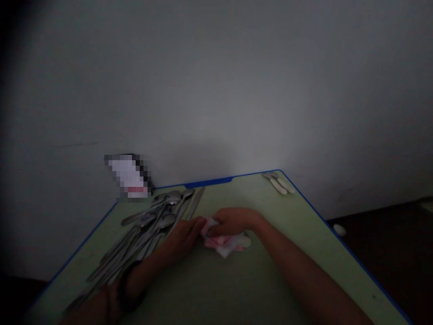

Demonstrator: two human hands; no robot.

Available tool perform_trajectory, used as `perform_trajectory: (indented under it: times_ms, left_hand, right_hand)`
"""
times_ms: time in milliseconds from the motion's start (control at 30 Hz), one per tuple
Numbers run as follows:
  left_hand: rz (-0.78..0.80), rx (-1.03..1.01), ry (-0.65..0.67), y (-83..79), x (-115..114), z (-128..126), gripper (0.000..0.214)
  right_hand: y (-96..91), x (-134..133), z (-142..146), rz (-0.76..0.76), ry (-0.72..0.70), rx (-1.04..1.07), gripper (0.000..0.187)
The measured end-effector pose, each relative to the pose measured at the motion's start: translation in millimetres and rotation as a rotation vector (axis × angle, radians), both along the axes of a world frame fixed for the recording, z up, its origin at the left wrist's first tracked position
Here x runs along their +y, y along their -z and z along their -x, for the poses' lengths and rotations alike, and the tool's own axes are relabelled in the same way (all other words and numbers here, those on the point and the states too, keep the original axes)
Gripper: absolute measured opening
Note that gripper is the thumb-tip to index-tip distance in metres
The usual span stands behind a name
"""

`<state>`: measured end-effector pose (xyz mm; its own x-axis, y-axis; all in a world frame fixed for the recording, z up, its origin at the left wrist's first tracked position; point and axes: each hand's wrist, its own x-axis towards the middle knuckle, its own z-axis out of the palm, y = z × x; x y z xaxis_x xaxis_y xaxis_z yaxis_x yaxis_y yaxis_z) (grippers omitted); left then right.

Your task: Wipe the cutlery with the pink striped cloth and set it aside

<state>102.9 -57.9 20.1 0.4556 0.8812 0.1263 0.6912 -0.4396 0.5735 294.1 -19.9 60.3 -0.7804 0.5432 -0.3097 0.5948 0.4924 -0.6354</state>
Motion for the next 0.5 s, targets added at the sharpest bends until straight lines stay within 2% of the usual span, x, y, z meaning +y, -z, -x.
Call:
perform_trajectory:
  times_ms: [233, 367, 500]
  left_hand:
    - [-0.08, 0.004, -0.094, -1.3, 2.9, -5.1, 0.038]
    - [-0.124, 0.02, -0.114, -1.6, 3.9, -3.5, 0.033]
    - [-0.095, 0.007, -0.149, -5.6, 2.3, -3.5, 0.031]
  right_hand:
    - [-9.0, 9.3, -15.8, 0.006, 0.028, -0.01, 0.027]
    - [-18.2, 8.8, -27.1, 0.089, 0.052, -0.005, 0.022]
    - [-27.7, 10.0, -41.6, 0.163, 0.052, 0.021, 0.026]
